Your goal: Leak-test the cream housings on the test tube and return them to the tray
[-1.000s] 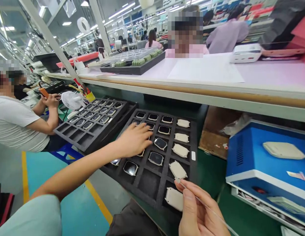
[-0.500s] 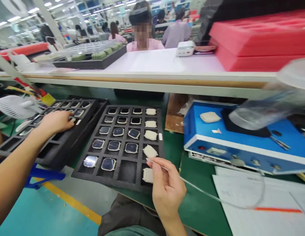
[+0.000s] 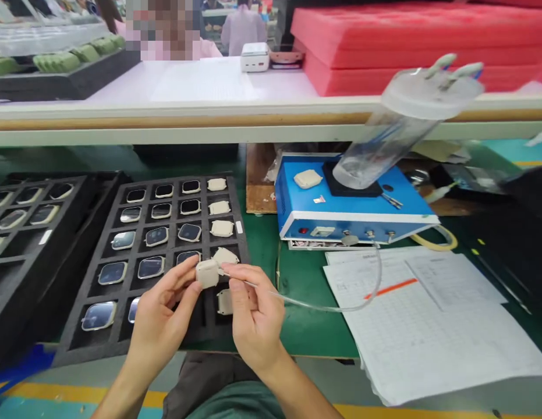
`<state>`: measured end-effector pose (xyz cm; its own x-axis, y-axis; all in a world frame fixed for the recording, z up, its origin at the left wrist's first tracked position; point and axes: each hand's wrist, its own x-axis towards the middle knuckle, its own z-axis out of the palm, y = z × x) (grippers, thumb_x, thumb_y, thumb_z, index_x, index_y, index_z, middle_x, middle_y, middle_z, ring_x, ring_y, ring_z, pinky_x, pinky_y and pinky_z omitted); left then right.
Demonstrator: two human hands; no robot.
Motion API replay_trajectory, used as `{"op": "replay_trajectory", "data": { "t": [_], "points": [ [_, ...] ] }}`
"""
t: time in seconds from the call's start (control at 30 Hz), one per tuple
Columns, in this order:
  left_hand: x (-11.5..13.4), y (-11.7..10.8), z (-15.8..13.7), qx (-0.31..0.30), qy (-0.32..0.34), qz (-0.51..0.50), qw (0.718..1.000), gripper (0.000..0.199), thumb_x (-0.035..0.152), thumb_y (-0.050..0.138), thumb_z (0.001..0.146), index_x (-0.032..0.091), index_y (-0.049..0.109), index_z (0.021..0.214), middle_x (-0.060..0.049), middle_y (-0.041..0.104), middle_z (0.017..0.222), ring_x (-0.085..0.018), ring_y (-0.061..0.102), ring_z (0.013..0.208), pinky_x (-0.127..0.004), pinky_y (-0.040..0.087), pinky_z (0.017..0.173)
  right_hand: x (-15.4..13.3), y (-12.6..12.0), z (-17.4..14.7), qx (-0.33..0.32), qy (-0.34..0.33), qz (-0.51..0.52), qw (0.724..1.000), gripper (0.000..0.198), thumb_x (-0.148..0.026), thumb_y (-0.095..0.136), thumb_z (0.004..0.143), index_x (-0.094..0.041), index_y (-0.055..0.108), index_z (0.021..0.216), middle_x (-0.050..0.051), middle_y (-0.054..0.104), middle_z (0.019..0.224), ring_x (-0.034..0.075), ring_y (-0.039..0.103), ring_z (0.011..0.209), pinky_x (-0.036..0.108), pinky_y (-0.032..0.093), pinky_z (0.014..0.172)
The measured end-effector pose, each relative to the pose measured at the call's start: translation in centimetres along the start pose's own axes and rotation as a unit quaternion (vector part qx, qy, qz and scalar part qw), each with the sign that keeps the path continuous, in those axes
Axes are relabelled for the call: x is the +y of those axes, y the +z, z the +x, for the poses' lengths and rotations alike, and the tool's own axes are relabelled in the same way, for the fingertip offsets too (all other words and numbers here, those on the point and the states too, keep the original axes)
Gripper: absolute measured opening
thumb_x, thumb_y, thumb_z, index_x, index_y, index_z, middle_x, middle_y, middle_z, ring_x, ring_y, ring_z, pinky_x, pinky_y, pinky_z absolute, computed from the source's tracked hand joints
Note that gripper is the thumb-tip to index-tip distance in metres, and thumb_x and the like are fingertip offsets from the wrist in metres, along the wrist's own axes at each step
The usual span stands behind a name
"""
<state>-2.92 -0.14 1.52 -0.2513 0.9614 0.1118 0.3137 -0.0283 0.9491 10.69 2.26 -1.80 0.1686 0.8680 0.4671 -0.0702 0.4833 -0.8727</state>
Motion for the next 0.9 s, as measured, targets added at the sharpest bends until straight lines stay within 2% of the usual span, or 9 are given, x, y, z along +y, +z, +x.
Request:
{"op": "replay_trajectory", "data": {
  "t": [0.1, 0.2, 0.3, 0.4, 0.5, 0.7, 0.9],
  "points": [
    [-0.1, -0.4, 0.4, -0.004, -0.023, -0.045, 0.999, 0.041, 0.024, 0.072, 0.092, 0.017, 0.071, 0.132, -0.010, 0.083, 0.111, -0.021, 0.082, 0.102, -0.026, 0.066, 0.090, 0.1, 0.0, 0.2, -0.020, -0.008, -0.015, 1.000, 0.023, -0.011, 0.061, 0.102, -0.027, 0.076, 0.111, 0.004, 0.081, 0.108, 0.019, 0.078, 0.103, 0.032, 0.066, 0.092],
    [0.3, -0.7, 0.6, 0.018, -0.015, -0.090, 0.996, 0.049, 0.017, 0.075, 0.087, 0.020, 0.068, 0.135, -0.005, 0.079, 0.106, -0.017, 0.081, 0.095, -0.024, 0.066, 0.085, 0.1, -0.1, 0.0, -0.019, -0.004, -0.020, 1.000, 0.025, -0.010, 0.062, 0.101, -0.027, 0.077, 0.111, 0.004, 0.081, 0.108, 0.020, 0.078, 0.103, 0.033, 0.066, 0.091],
    [0.8, -0.6, 0.7, 0.031, -0.003, -0.104, 0.994, 0.033, 0.016, 0.075, 0.086, 0.019, 0.075, 0.119, -0.004, 0.074, 0.103, -0.015, 0.080, 0.093, -0.021, 0.065, 0.083, 0.1, -0.2, -0.2, -0.009, 0.002, -0.010, 1.000, 0.024, -0.009, 0.062, 0.101, -0.026, 0.077, 0.110, 0.005, 0.081, 0.106, 0.020, 0.078, 0.102, 0.033, 0.067, 0.088],
    [1.1, -0.7, 0.7, 0.042, -0.027, -0.125, 0.991, 0.016, 0.021, 0.078, 0.087, 0.018, 0.073, 0.101, -0.003, 0.078, 0.092, -0.015, 0.080, 0.086, -0.020, 0.065, 0.079, 0.0, -0.1, -0.3, -0.017, 0.003, -0.002, 1.000, 0.024, -0.009, 0.062, 0.101, -0.026, 0.077, 0.110, 0.004, 0.080, 0.104, 0.020, 0.078, 0.099, 0.032, 0.067, 0.083],
    [1.2, -1.0, 0.5, 0.065, -0.050, -0.155, 0.985, 0.020, 0.024, 0.083, 0.084, 0.018, 0.067, 0.095, -0.003, 0.082, 0.089, -0.015, 0.081, 0.084, -0.019, 0.064, 0.079, 0.0, 0.0, -0.3, -0.019, -0.005, 0.010, 1.000, 0.025, -0.009, 0.062, 0.101, -0.026, 0.077, 0.111, 0.004, 0.080, 0.104, 0.020, 0.078, 0.099, 0.033, 0.068, 0.082],
    [1.3, -1.0, 0.2, 0.039, -0.081, -0.144, 0.985, 0.031, 0.031, 0.087, 0.082, 0.016, 0.070, 0.104, -0.007, 0.086, 0.092, -0.017, 0.083, 0.083, -0.017, 0.064, 0.078, 0.1, 0.0, -0.3, -0.014, -0.014, 0.012, 1.000, 0.025, -0.010, 0.062, 0.102, -0.026, 0.077, 0.111, 0.005, 0.081, 0.105, 0.021, 0.078, 0.101, 0.035, 0.069, 0.085],
    [1.3, -1.0, 0.0, 0.040, -0.058, -0.119, 0.990, 0.025, 0.027, 0.085, 0.083, 0.017, 0.074, 0.103, -0.007, 0.086, 0.096, -0.017, 0.084, 0.086, -0.016, 0.064, 0.078, 0.1, 0.1, -0.3, -0.002, -0.013, -0.007, 1.000, 0.022, -0.012, 0.062, 0.102, -0.026, 0.077, 0.109, 0.005, 0.081, 0.104, 0.021, 0.078, 0.100, 0.036, 0.069, 0.084]
  ]
}}
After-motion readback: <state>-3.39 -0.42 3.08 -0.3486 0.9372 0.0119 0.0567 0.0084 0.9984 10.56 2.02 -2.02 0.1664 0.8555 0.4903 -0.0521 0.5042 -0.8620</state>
